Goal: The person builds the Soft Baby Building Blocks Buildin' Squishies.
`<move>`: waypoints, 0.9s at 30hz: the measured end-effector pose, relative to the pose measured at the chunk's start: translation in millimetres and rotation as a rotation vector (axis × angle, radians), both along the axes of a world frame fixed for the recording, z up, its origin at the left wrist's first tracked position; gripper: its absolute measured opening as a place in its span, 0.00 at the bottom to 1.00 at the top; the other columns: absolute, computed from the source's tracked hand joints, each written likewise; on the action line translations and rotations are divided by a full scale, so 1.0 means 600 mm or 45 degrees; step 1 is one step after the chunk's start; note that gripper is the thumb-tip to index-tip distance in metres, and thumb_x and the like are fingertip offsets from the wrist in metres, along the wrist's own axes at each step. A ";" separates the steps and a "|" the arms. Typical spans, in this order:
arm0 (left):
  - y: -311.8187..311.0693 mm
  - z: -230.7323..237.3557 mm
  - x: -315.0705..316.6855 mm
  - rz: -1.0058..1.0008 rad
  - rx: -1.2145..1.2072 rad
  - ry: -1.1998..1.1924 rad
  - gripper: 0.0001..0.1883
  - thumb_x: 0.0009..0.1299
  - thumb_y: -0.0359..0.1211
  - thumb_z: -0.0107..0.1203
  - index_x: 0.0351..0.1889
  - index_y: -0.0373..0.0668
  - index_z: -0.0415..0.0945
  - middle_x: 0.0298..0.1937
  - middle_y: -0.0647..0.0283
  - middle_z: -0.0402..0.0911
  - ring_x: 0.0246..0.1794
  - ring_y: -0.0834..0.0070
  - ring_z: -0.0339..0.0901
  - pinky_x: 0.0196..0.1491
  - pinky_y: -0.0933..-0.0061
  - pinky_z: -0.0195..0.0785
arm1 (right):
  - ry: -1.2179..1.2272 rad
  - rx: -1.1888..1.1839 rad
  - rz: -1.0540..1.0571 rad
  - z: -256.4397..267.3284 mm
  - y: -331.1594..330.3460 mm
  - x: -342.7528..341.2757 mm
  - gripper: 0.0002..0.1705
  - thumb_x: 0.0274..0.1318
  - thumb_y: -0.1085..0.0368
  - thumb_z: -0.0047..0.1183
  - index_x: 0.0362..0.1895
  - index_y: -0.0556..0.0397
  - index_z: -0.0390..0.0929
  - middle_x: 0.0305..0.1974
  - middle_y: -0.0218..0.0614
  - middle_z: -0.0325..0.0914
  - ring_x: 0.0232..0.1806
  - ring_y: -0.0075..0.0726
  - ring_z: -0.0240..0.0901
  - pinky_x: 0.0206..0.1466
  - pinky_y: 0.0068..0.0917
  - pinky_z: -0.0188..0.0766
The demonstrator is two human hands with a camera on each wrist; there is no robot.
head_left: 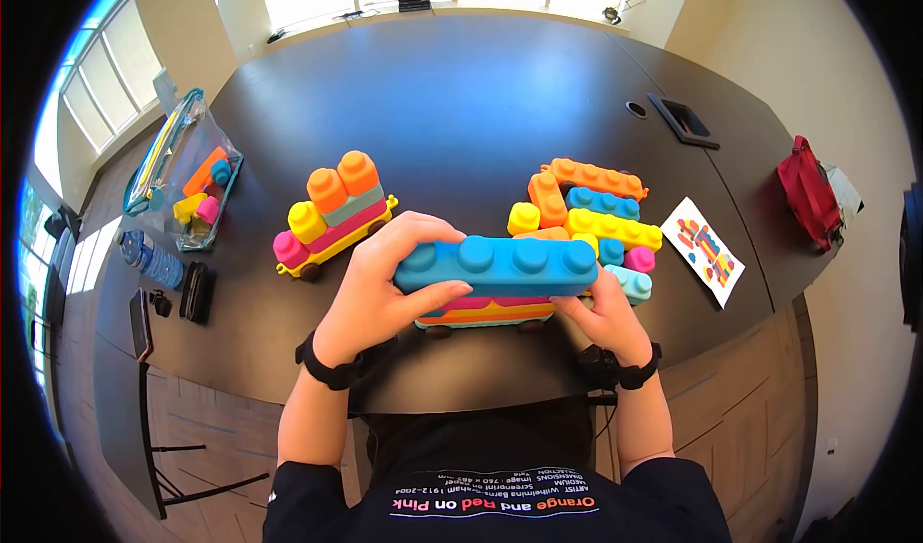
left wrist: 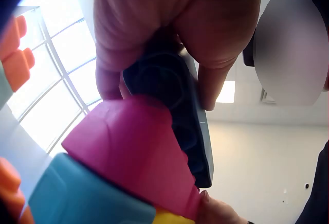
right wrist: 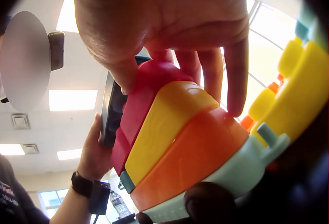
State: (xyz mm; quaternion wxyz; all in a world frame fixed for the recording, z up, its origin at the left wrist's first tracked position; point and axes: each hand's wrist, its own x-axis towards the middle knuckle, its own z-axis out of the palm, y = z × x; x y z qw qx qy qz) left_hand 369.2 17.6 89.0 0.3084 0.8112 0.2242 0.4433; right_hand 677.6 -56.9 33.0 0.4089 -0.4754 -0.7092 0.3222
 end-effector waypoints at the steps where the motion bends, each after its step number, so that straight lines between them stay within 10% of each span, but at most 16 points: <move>1: 0.000 -0.004 0.001 0.012 0.003 0.003 0.23 0.63 0.32 0.77 0.55 0.42 0.81 0.51 0.60 0.85 0.49 0.65 0.83 0.53 0.67 0.76 | 0.019 0.051 -0.011 -0.001 0.001 -0.002 0.33 0.66 0.66 0.66 0.72 0.54 0.70 0.59 0.44 0.82 0.60 0.41 0.80 0.63 0.38 0.77; 13: -0.024 -0.019 -0.005 0.129 0.036 0.091 0.26 0.61 0.29 0.78 0.58 0.39 0.83 0.57 0.54 0.85 0.55 0.59 0.84 0.57 0.63 0.77 | 0.172 0.110 -0.025 -0.002 -0.002 -0.018 0.51 0.65 0.68 0.69 0.84 0.44 0.51 0.70 0.45 0.74 0.67 0.46 0.78 0.68 0.44 0.77; 27: -0.028 -0.009 -0.016 0.115 0.017 0.187 0.29 0.61 0.29 0.78 0.61 0.40 0.80 0.59 0.53 0.83 0.57 0.57 0.82 0.61 0.61 0.75 | 0.201 0.301 0.115 0.013 0.009 -0.015 0.36 0.74 0.62 0.59 0.80 0.50 0.60 0.73 0.48 0.72 0.71 0.47 0.74 0.77 0.43 0.66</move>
